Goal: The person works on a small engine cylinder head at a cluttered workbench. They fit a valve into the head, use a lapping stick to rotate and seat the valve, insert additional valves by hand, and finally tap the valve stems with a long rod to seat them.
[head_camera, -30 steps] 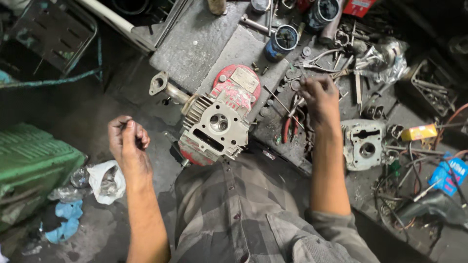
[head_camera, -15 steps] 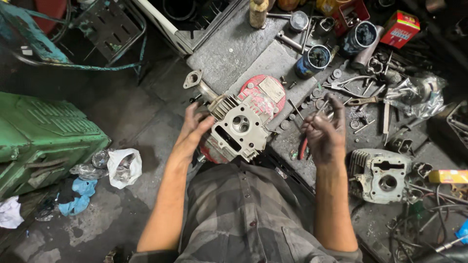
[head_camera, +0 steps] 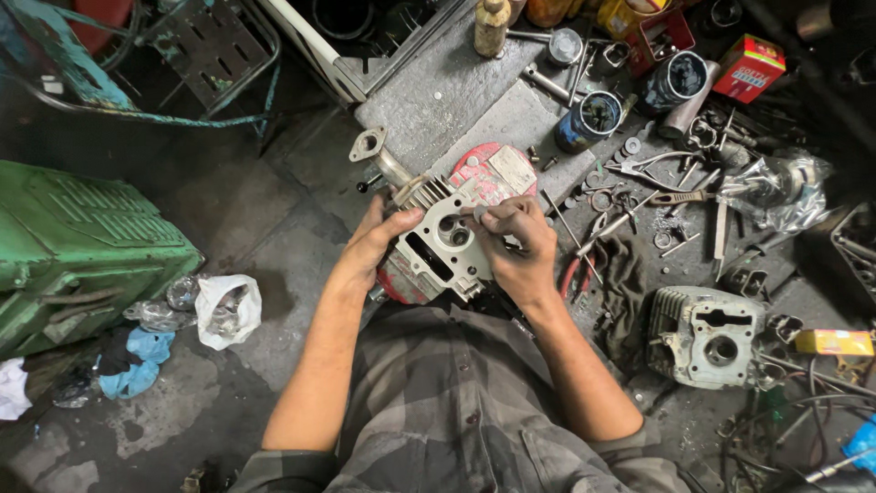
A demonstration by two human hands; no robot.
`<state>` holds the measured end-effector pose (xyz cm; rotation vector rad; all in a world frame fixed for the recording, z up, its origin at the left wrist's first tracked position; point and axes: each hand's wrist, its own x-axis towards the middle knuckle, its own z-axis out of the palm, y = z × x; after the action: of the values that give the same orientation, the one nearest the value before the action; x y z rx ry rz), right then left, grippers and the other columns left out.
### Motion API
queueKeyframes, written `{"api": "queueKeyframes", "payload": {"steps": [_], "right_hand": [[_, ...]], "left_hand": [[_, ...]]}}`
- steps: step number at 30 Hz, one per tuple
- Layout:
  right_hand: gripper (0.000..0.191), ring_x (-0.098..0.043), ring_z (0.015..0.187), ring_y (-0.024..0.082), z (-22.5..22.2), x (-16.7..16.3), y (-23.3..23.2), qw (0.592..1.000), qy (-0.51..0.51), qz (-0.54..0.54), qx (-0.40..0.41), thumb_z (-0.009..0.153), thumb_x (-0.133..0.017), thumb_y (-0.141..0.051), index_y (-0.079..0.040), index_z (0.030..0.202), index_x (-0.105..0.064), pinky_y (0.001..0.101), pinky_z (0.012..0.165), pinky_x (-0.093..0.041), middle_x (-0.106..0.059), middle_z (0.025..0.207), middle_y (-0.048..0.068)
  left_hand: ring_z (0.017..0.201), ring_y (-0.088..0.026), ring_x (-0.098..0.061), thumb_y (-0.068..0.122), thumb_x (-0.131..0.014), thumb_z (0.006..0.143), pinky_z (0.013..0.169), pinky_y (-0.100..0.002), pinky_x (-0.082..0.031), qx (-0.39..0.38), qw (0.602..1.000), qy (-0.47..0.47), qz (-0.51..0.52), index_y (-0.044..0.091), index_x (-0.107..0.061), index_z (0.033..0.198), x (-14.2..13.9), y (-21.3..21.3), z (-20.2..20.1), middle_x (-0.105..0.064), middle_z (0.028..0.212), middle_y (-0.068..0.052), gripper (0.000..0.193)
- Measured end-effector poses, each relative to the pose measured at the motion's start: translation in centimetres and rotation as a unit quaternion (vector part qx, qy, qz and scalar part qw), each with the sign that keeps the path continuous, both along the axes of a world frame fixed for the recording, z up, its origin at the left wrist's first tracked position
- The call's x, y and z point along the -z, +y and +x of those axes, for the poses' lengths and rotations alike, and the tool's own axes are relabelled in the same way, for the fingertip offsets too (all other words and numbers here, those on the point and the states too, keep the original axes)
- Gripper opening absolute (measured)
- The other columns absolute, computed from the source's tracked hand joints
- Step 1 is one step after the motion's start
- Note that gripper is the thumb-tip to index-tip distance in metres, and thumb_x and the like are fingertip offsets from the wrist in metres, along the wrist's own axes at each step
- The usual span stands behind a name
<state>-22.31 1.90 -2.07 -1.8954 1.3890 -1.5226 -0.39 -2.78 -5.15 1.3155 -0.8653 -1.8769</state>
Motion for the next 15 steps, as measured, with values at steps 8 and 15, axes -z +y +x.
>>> {"api": "queueKeyframes", "payload": {"steps": [8, 15], "right_hand": [[0.025, -0.062, 0.096, 0.025, -0.3, -1.8, -0.1, 0.988, 0.136, -0.055, -0.044, 0.088, -0.08, 0.003, -0.009, 0.085, -0.058, 0.0435, 0.093, -0.044, -0.079, 0.108, 0.002], [0.028, -0.055, 0.12, 0.033, 0.2, -3.9, 1.7, 0.975, 0.217, -0.045, -0.028, 0.073, -0.077, -0.014, -0.01, 0.097, -0.063, 0.057, 0.114, -0.034, -0.064, 0.133, 0.01]], "left_hand": [[0.133, -0.028, -0.053, 0.042, -0.079, 0.075, 0.111, -0.036, -0.041, 0.015, 0.999, 0.033, -0.036, -0.002, -0.041, 0.151, -0.2, -0.2, 0.0, -0.057, 0.144, -0.018, 0.096], [0.12, -0.023, -0.062, 0.04, -0.077, 0.079, 0.103, -0.035, -0.049, 0.04, 0.995, 0.079, -0.033, -0.001, -0.05, 0.146, -0.7, -0.3, 0.0, -0.065, 0.131, -0.015, 0.082]]}}
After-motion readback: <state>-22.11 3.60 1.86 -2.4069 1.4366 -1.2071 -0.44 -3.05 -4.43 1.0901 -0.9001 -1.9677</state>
